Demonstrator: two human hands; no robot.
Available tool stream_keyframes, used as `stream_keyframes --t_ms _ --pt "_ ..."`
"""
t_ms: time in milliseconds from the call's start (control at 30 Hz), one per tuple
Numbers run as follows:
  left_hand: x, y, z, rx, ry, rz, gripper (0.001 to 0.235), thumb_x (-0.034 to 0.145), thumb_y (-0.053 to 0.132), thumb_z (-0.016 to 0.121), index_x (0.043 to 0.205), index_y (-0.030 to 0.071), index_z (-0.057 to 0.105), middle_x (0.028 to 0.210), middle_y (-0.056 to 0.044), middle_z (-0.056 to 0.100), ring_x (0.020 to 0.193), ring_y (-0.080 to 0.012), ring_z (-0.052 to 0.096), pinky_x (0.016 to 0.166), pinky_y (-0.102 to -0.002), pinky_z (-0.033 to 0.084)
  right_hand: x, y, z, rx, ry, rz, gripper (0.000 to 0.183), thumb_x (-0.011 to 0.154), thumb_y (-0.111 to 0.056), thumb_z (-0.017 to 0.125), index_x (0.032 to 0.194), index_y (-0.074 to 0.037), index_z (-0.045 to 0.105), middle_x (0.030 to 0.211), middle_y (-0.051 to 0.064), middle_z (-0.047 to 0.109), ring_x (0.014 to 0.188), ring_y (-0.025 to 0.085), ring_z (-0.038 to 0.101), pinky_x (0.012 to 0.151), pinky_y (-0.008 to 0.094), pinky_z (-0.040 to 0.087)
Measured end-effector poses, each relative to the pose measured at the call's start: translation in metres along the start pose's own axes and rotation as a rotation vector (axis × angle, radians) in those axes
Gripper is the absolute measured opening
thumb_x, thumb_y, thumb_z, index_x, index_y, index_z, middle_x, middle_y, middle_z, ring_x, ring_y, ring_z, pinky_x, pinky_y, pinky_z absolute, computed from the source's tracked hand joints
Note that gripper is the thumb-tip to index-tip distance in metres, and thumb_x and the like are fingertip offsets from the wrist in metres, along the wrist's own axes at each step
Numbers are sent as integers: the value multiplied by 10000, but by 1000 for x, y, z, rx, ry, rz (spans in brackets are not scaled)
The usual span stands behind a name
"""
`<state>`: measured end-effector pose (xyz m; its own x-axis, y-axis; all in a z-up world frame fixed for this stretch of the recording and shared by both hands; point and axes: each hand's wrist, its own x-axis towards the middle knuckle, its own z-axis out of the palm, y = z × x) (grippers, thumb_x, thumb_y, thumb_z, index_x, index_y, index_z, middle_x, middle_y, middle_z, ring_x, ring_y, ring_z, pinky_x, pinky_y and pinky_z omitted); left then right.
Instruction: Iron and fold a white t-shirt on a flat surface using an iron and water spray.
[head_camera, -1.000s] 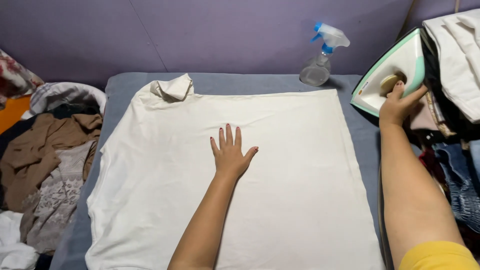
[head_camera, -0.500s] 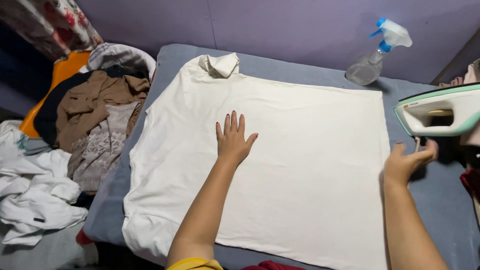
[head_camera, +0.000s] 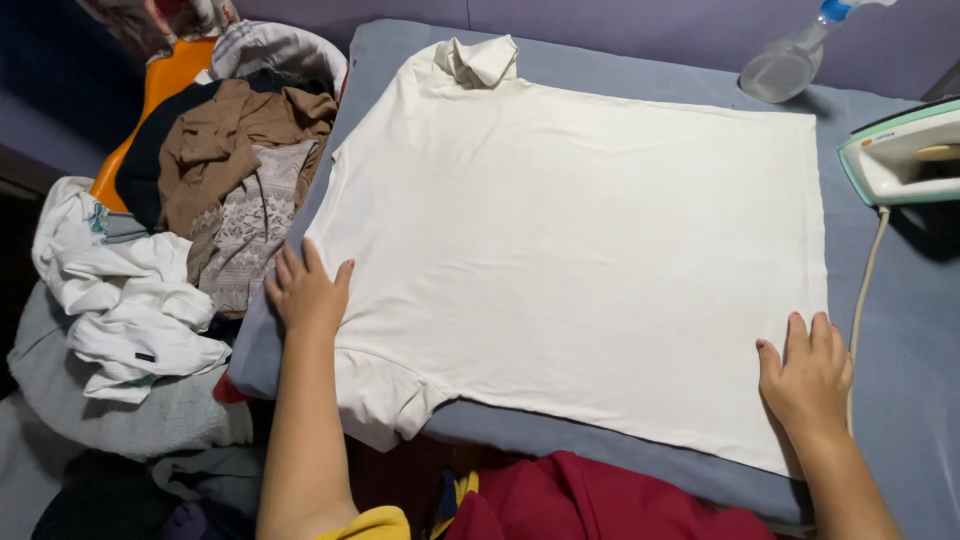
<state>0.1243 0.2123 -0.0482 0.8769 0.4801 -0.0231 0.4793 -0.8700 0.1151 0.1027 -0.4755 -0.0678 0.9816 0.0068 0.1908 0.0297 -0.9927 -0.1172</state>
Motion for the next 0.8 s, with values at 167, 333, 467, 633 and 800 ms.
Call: stream_keyframes --t_ms 167,333,467,633,800 --pt "-94 -22 -4 -88 125 -25 844 942 542 602 1526 -29 389 1580 -227 413 1436 -402 385 1094 -552 358 -82 -24 -41 5 18 -104 539 1031 -345 522 1450 -7 539 1570 234 459 1538 378 384 1269 549 281" --pt "-173 -28 -10 -290 298 -184 639 895 414 778 1355 13 589 1093 -162 687 1032 -362 640 896 -464 505 -120 -23 -70 118 -19 -261 491 840 -310 677 1270 -78 629 1378 132 623 1336 300 564 1154 477 430" --pt "-194 -47 11 -493 150 -406 508 866 379 808 1225 57 647 938 -163 692 877 -339 659 825 -434 519 -126 -7 -73 16 -51 -281 410 828 -221 706 1219 -102 674 1336 97 665 1293 258 618 1150 429 481" --pt "-201 -103 115 -881 506 -113 252 959 239 772 969 39 621 1080 -86 682 942 -186 621 868 -319 511 -126 8 -70 -191 -128 -152 356 868 -144 713 1223 -142 716 1362 24 693 1317 188 649 1120 335 525" --pt "-215 -89 113 -1343 229 -373 347 957 266 742 1167 32 594 1123 -64 688 971 -130 615 873 -275 488 -128 28 -71 -85 -88 -126 311 861 -127 722 1168 -170 738 1303 -10 724 1232 151 678 1086 304 543"
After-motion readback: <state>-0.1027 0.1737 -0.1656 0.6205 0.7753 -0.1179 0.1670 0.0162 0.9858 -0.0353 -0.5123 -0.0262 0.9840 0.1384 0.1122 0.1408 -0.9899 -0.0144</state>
